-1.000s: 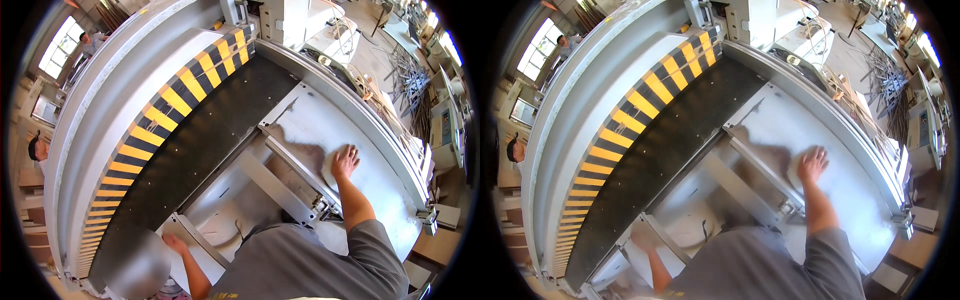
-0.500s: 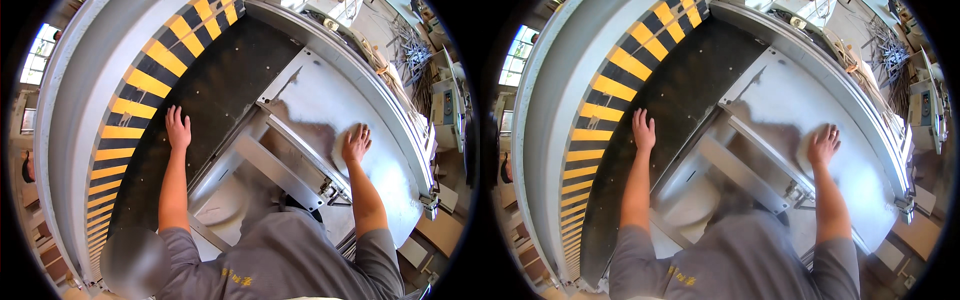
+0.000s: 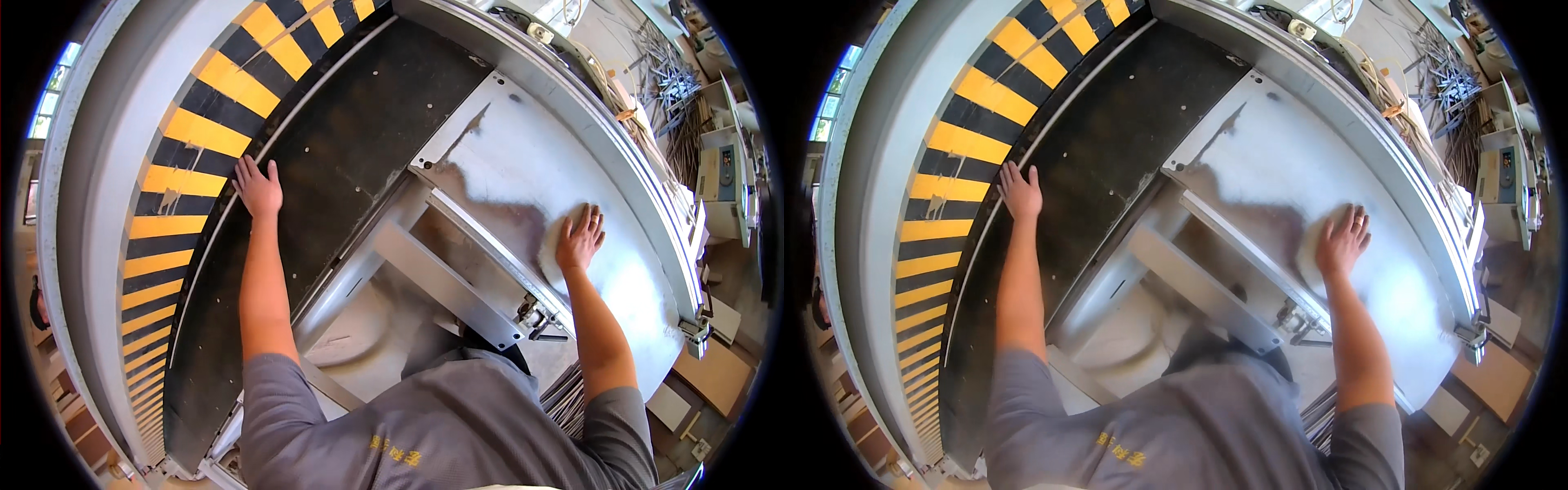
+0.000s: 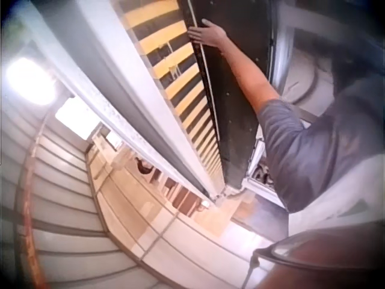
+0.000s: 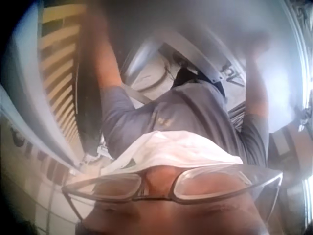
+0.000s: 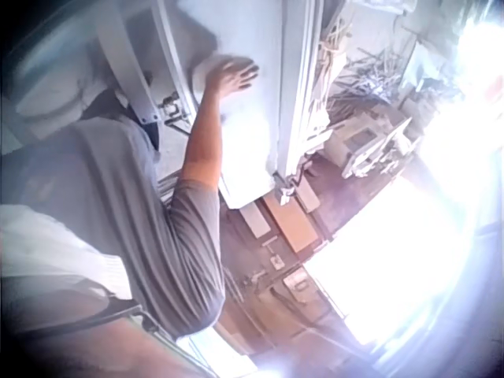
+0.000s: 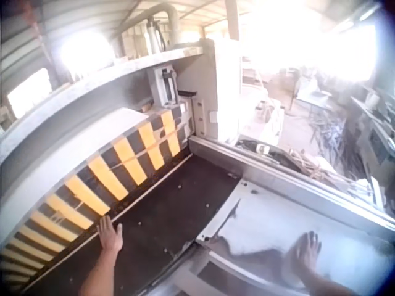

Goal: The person slides a large wood panel onto an industrial panel saw, pushes it through the cutting mechanism, and then removes the cut piece and places it onto a stack to the side.

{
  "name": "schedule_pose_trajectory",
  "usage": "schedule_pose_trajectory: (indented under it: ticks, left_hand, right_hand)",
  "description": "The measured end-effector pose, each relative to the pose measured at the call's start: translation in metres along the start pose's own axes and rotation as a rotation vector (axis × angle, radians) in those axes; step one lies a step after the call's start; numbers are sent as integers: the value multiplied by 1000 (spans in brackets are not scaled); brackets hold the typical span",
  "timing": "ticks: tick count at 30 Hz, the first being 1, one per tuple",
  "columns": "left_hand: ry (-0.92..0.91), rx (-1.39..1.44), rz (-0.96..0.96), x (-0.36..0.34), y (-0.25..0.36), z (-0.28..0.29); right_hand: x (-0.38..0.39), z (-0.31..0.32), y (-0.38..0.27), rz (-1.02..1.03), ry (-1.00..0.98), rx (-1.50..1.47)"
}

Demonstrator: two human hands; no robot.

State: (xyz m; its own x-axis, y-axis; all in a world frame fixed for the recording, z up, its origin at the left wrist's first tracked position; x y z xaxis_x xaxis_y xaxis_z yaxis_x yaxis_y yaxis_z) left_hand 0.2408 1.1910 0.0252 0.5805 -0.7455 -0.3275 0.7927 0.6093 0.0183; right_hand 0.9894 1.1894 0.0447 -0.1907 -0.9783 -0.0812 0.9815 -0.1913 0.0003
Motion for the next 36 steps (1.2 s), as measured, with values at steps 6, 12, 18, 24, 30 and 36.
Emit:
schedule_pose_trajectory:
  ticks: [6,12,18,24,30,36]
  left_hand:
    - [-98,122,-140,177,48,74]
    - [-339,212,-60,365,64,166]
    - [-389,414,-146,493,70,244]
    - [-608,399,128,569,82,353]
    - [-663,-1,-28,502,118,564]
    - [-289,-115,-412,421,228,723]
  right_hand:
    - [-2,3,13,7,-19,32]
    - [0,-6,37,88,151,-247]
    - [22,17,24,307,148,-491]
    - [37,15,30,772,121,-636]
    - [87,19,47,1116,-186,-777]
    - [154,-3,65,409,-758,-1460]
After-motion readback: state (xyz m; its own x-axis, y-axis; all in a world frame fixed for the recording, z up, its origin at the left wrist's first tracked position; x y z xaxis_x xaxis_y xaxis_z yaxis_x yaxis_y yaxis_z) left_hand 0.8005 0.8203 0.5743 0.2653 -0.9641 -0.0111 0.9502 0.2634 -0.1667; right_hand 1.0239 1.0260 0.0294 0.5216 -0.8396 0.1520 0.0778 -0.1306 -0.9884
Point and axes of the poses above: each hand's wrist, its own x-axis away from the middle knuckle, its own z-axis out of the back of the hand, y = z × x, the point moved 6 cm from there along -x, towards the middle knuckle, and after that the axes turned 6 degrees about z, right-handed, at the moved point
